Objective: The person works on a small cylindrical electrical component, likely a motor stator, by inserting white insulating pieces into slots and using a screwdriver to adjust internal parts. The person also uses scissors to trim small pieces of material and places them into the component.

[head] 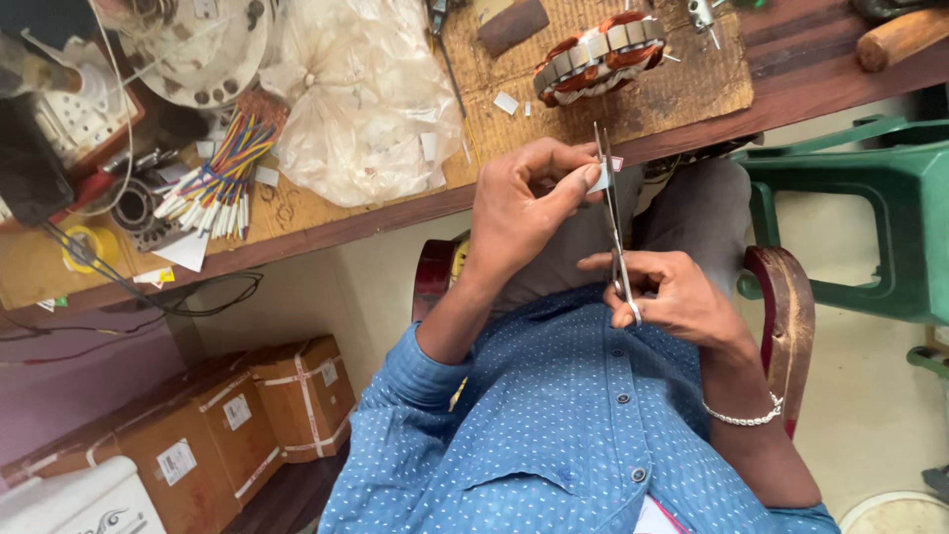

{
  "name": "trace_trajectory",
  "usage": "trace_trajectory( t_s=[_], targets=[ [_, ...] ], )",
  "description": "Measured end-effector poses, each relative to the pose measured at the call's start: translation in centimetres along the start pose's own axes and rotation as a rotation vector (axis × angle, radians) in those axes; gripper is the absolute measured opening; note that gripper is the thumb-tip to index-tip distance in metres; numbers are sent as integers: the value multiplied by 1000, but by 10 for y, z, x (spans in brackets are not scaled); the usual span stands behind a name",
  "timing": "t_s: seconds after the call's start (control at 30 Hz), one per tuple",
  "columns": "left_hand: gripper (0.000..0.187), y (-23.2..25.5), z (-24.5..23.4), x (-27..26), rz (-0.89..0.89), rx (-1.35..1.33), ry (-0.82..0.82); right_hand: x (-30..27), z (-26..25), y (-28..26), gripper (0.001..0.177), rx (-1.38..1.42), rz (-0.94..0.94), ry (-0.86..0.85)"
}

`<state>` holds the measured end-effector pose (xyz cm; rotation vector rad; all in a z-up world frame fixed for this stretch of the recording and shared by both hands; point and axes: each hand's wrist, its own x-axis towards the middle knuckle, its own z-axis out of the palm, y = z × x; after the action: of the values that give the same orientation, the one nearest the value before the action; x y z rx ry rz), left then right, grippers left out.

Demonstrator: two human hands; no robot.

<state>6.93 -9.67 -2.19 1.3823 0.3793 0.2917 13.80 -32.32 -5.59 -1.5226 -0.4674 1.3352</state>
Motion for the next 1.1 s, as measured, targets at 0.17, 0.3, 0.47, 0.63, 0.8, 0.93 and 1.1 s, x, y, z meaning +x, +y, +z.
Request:
trace_trajectory(
  t_s=[0.17, 0.3, 0.47, 0.63, 0.8, 0.93, 1.1],
  targets=[
    [17, 7, -4, 5, -6, 63, -41, -3, -2, 8, 65, 4, -39, 22],
    [19, 10, -8, 7, -45, 55, -92, -7, -4, 17, 49, -17, -59, 43],
    [16, 8, -7, 9, -10, -29, -155, -31, -23, -13, 43, -380, -169, 112],
    [11, -3, -11, 4, -110, -387, -262, -40, -81, -78, 54, -782, 41, 799],
    [14, -12, -6, -17, -34, -258, -94, 47, -142, -113, 48, -1200, 222, 713],
    [15, -11, -7, -39, 12, -206, 17, 112, -118, -132, 44, -1381, 236, 534],
    [15, -2, -4, -51, 0, -107, 25, 119, -95, -147, 39, -1487, 137, 455]
  ],
)
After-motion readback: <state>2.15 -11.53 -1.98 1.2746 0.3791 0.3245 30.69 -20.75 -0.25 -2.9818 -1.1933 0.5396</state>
